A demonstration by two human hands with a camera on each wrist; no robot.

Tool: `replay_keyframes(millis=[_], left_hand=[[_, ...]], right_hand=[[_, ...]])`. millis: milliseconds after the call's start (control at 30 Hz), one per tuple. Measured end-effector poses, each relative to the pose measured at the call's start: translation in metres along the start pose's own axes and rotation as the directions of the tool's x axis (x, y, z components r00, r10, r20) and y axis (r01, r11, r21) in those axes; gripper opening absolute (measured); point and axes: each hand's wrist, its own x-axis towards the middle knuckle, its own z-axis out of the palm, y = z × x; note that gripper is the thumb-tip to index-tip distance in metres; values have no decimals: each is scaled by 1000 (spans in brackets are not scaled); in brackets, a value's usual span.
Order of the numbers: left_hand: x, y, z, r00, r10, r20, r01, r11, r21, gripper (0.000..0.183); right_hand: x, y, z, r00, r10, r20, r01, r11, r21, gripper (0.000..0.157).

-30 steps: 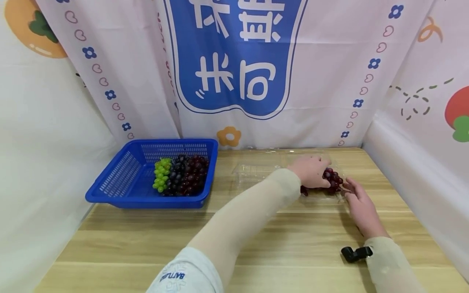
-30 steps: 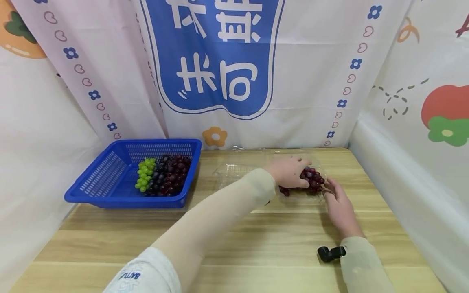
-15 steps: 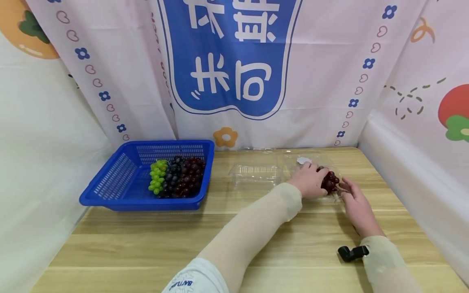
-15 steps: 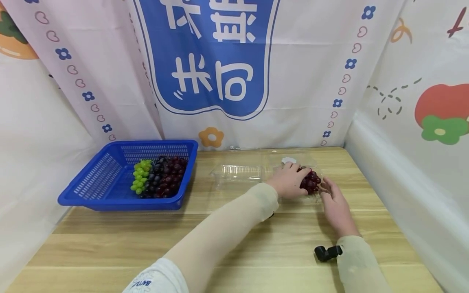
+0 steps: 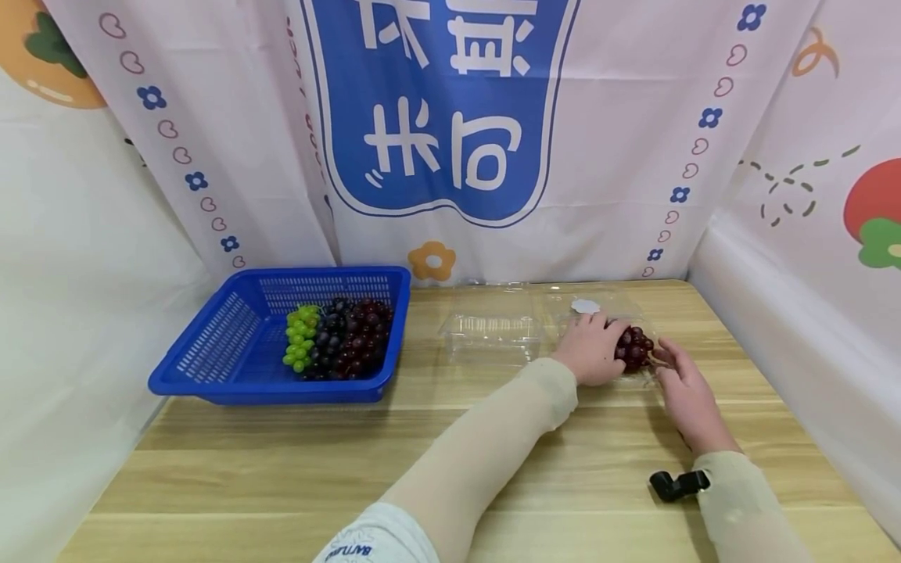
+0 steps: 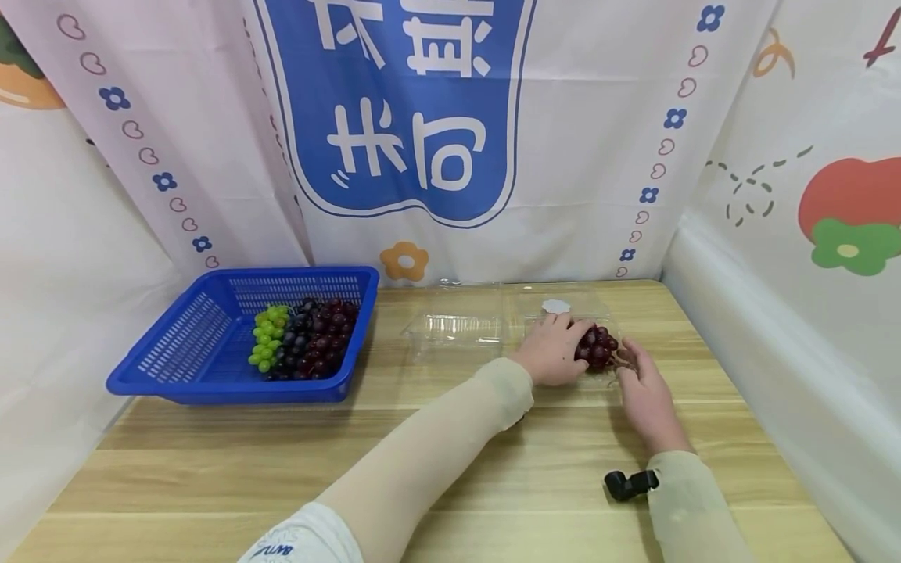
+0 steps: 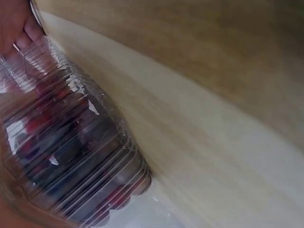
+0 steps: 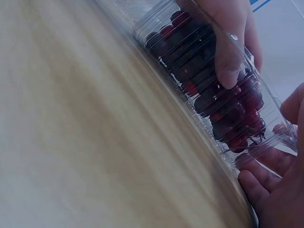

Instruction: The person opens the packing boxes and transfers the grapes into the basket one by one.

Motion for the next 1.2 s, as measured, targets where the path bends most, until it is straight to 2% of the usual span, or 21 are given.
replay_keyframes(millis=[267,467,733,833,900,1000,1033,1100,1200], left_hand=[[6,-4,3,998,-55,33,58,995,-84,85],[11,-5,6,998,-51,27,52,997,-64,84],[13,-4,2,999,-43,27,44,998,-53,82],[14,-5,1,998,-59,20,61,994,-95,82],[15,-7,0,997,-81,5,81,984,-160,83],[13,-9,-3,992,-122,-38,104,940,-324,84],[12,-10,-4,989,-137,-53,106,914,-392,85],[8,-11,-5,983,-165,-84,97,845,-527,86],[2,-10,-9,974,-182,-139,47,754,-655,85]], right_hand=[[1,4,1,1000,-10,-2,10,1000,6,57],[2,3,3,1000,3,-4,-3,1000,11,57],[3,3,1,1000,-9,-26,9,1000,12,57],[4,3,0,1000,-5,-25,5,1000,-1,57],[4,2,0,1000,-6,-27,5,1000,-12,56],[5,1,-1,1000,-6,-30,6,1000,-17,57],[6,2,-1,1000,-4,-27,3,1000,-12,57],[6,3,-1,1000,5,-19,-5,1000,-1,57],[6,4,-1,1000,14,-12,-14,1000,10,58]])
